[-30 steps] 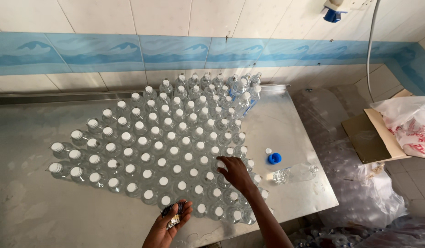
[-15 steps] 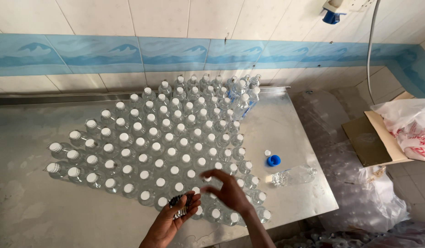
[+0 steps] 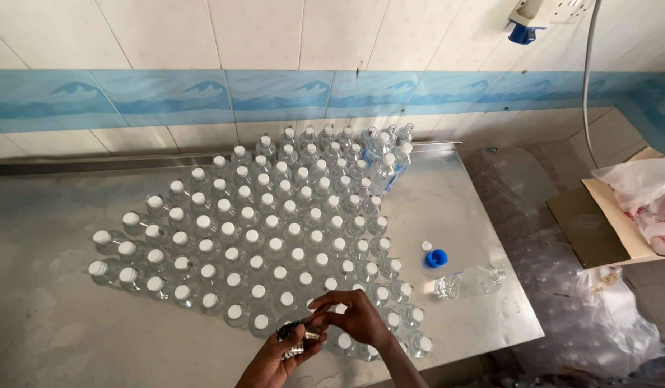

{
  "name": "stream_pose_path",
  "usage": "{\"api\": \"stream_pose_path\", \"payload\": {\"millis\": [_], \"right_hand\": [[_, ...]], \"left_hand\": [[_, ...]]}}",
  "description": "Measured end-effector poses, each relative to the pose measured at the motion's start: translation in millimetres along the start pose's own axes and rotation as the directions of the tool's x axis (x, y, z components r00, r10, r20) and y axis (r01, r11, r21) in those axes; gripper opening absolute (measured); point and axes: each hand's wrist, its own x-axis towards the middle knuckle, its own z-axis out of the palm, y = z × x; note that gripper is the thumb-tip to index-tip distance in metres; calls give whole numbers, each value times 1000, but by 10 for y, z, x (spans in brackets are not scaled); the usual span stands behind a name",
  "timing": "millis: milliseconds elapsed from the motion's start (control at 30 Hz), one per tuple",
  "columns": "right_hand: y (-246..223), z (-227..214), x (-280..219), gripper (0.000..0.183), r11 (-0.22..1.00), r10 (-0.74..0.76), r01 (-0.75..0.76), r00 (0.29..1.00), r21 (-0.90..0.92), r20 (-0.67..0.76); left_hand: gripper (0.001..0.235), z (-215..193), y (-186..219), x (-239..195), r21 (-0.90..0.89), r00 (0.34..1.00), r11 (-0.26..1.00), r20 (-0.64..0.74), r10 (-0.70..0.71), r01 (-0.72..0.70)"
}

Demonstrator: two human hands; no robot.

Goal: The person picks up white caps from their left hand and places them one by one onto the tops of clear plastic bottles arranged in a triangular pattern on a metal table.

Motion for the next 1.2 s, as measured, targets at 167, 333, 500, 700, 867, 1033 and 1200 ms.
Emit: {"api": "stream_pose_path", "payload": {"millis": [167,333,500,700,867,1033,1200], "right_hand": [[459,-273,414,16,991,-78,60,986,-118,-150],[801,-687,1030,26,916,-296,155,884,-371,-361],[819,-825,1183,33,881,-213,88,951,-464,-223],[970,-948,1108,25,843,-169,73,976,-533,-134],[987,-987,1089,32,851,-139,68,986,-521,-97],[1052,-939,1163,23,770,-99,-8,986,-638,-132],[1117,-826,1199,45,644,-136,44,989,-763,-57]], "left_hand": [[59,-346,36,283,-88,1000,996,-9,8,-9],[53,-285,102,161,-102,993,994,-111,35,-47],[53,-653,-256,487,-247,991,969,-121,-63,32],[51,-535,-287,373,-338,969,936,-180,-167,99],[50,-522,-241,404,-321,980,943,-149,-135,81],[54,-387,-39,267,-226,978,972,-185,-101,57],[52,-580,-14,362,-217,984,976,-169,-65,28]]}}
